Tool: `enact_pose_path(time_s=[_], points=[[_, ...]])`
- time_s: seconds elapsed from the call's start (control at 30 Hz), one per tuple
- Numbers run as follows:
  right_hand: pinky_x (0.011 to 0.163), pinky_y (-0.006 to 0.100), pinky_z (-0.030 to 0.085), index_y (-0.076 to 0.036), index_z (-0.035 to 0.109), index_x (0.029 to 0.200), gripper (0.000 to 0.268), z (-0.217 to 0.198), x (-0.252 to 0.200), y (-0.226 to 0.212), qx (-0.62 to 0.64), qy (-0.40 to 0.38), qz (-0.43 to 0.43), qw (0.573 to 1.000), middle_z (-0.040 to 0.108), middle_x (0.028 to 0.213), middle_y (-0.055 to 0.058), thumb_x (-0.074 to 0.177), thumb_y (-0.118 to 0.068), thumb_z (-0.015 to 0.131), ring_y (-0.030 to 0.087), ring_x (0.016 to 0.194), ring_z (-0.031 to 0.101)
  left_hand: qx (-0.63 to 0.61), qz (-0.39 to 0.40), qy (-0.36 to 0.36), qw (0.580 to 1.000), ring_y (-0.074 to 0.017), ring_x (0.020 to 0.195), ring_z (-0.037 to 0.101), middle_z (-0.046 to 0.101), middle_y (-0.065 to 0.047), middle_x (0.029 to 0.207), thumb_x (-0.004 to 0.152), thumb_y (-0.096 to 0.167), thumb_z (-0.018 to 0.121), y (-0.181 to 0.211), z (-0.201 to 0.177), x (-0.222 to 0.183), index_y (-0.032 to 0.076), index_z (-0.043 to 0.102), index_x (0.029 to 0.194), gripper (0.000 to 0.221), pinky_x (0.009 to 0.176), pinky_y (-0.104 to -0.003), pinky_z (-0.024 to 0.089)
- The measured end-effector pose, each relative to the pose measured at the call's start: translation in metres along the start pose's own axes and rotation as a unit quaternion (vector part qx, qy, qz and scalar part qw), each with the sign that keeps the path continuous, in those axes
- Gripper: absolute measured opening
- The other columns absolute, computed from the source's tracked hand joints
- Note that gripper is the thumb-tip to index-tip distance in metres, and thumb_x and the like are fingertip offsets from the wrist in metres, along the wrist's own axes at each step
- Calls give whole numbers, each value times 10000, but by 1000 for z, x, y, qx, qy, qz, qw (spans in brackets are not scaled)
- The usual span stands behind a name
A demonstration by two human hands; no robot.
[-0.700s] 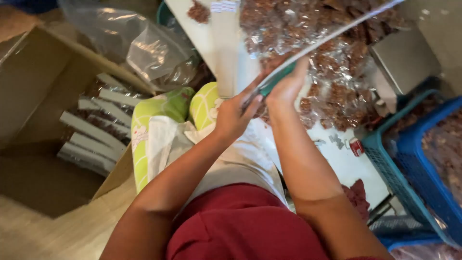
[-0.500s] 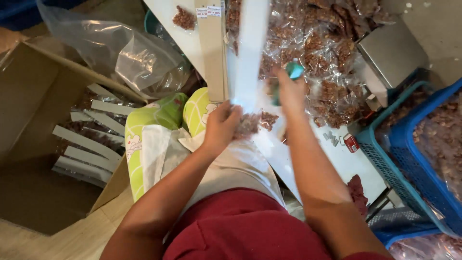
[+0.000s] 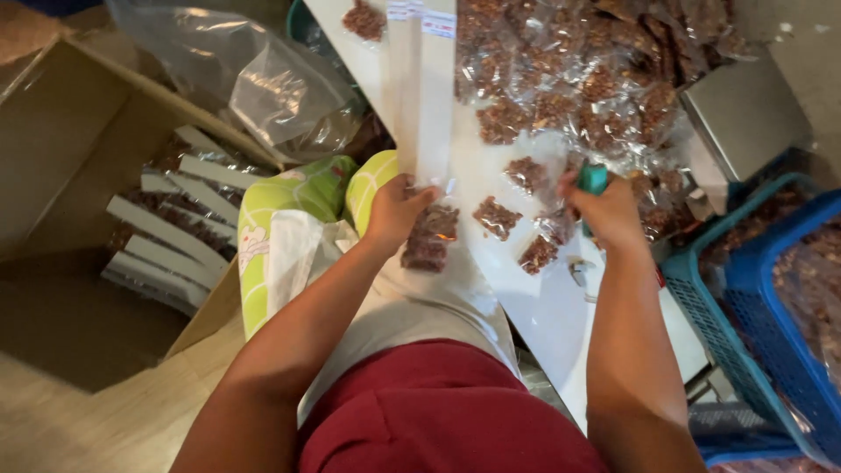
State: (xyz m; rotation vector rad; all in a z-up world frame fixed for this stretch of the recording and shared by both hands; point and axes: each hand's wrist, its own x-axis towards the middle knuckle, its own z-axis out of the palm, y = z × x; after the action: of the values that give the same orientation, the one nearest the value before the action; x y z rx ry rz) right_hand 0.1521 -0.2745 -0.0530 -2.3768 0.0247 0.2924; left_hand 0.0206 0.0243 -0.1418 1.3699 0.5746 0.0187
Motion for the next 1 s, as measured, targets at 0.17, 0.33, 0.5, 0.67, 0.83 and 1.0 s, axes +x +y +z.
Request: enact_pose_path(time_s=[0.17, 0.33, 0.5, 0.67, 0.83, 1.0], points=[[681, 320, 605, -27, 744, 997, 267, 22, -36, -69, 135, -228, -82, 961, 724, 808, 87, 776, -116, 864, 156, 716, 685, -50, 7, -35, 998, -212, 807, 704, 731, -135, 877, 850, 167, 829, 8, 11, -4, 22, 629, 1167, 402, 743, -358, 603], [653, 252, 577, -84, 758, 972, 164, 80, -24, -80, 121, -185, -115, 968, 713, 698, 65, 854, -173, 829, 122, 653, 699, -157, 9, -63, 986, -154, 792, 646, 678, -102, 862, 971, 142, 653, -13, 17, 3, 44, 665, 1161, 214, 724, -343, 612], [686, 230, 532, -216, 772, 947, 249, 92, -17, -73, 85, -96, -71, 989, 720, 751, -33, 778, -318, 924, 86, 668, 677, -42, 111, -12, 993, -208, 905, 706, 755, -124, 914, 1020, 351, 676, -1, 21, -14, 128, 761, 1137, 266, 894, -422, 567], [722, 289, 542, -138, 757, 979, 309, 78, -14, -84, 95, -117, -111, 982, 731, 841, 39, 765, -251, 950, 138, 721, 684, 44, 147, -3, 988, -313, 928, 729, 749, -172, 907, 1051, 346, 600, 35, 23, -44, 151, 722, 1204, 276, 877, -478, 556], [676, 299, 541, -94, 747, 989, 288, 51, -27, -121, 69, -175, -129, 974, 699, 755, 62, 781, -204, 914, 161, 656, 664, 79, 166, 13, 983, -417, 1011, 732, 762, -232, 989, 1060, 265, 570, 54, 21, -64, 153, 638, 1385, 350, 918, -535, 554], [621, 442, 670, -88, 613, 1012, 201, 83, -8, -139, 460, 32, 47, 886, 679, 739, 123, 859, -174, 713, 279, 632, 755, 114, 183, 28, 976, -441, 1127, 677, 745, -187, 1197, 1056, 286, 546, 56, 23, -64, 285, 566, 1463, 407, 1059, -546, 520]])
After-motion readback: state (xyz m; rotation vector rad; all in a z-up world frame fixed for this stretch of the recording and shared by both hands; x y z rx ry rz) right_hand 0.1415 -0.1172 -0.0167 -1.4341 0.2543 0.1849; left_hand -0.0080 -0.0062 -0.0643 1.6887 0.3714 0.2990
